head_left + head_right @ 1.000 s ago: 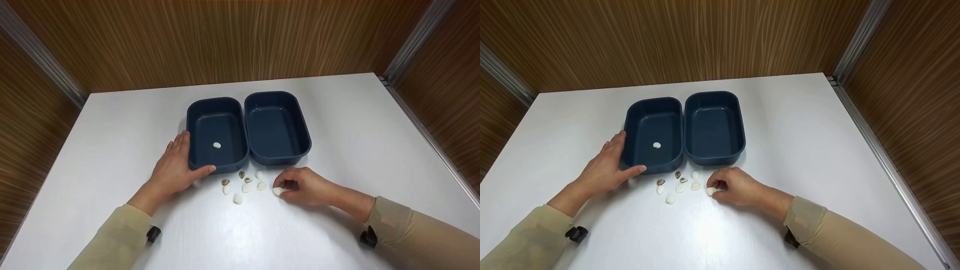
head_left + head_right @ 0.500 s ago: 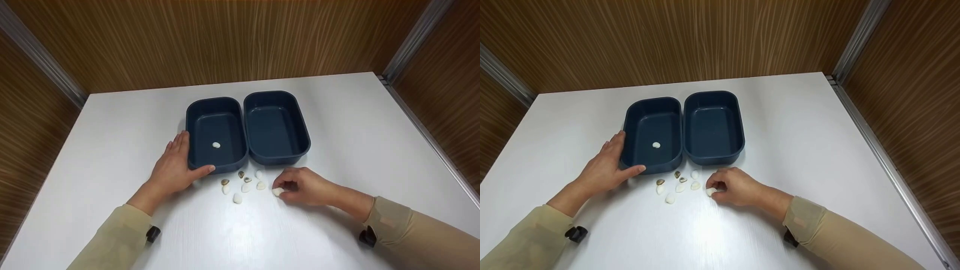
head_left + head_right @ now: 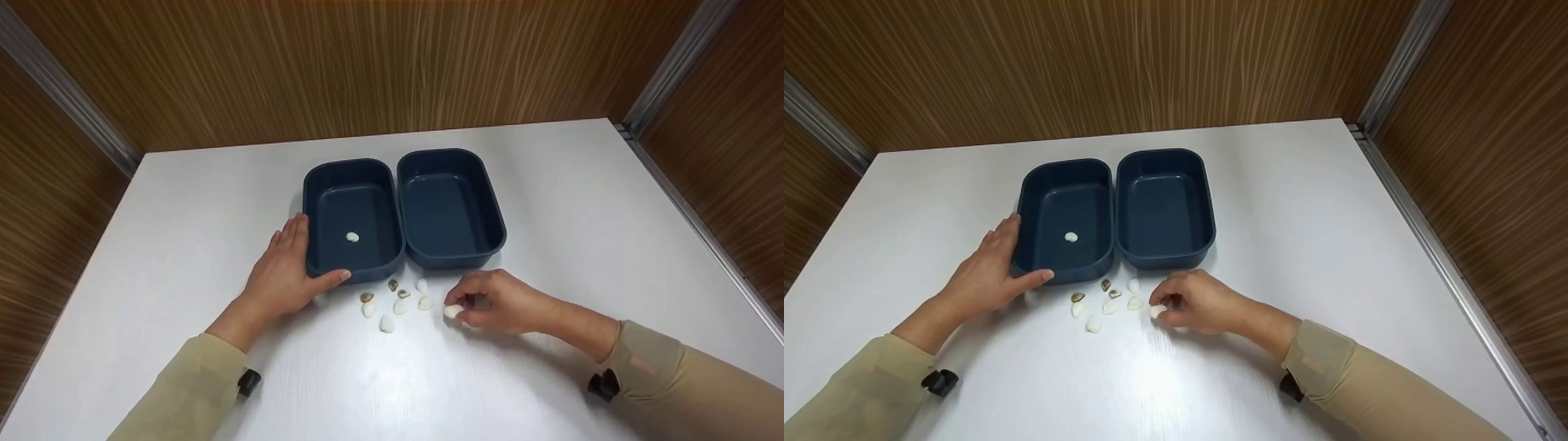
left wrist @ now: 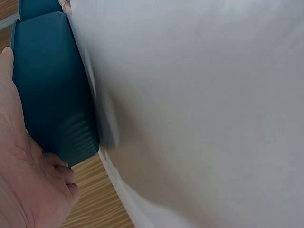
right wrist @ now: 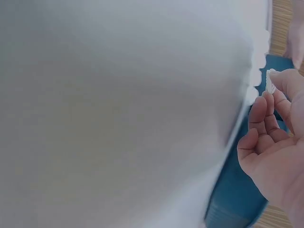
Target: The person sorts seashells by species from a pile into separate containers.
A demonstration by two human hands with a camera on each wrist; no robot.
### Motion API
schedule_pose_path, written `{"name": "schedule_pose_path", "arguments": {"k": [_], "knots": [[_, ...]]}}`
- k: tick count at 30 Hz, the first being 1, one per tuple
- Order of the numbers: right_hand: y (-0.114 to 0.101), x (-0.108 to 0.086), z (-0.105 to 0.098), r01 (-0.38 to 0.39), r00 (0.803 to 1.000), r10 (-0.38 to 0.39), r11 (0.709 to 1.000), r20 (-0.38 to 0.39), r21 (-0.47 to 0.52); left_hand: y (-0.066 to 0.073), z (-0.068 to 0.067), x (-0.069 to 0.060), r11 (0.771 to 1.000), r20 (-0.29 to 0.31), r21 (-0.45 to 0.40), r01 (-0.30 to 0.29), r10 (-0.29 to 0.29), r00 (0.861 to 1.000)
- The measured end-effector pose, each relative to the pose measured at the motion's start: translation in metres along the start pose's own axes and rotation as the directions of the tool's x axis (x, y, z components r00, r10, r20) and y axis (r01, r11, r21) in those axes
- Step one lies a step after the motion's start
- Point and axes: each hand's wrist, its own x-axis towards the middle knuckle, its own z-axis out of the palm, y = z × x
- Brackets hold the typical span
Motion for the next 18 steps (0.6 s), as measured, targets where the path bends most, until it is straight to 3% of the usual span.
{"name": "schedule_pose_path", "arguments": {"k": [9, 18], "knots": [[-0.029, 0.022, -0.024, 0.143, 0.988, -0.143, 0.990, -0.053, 0.005, -0.002, 0.000, -0.002, 1.000, 0.001, 0.010, -0.009, 0.009, 1.000], [-0.050, 0.057, -0.051, 0.152, 0.985, -0.152, 0.988, -0.077, -0.015, -0.001, 0.001, 0.000, 1.000, -0.011, 0.011, -0.015, 0.015, 1.000]]}}
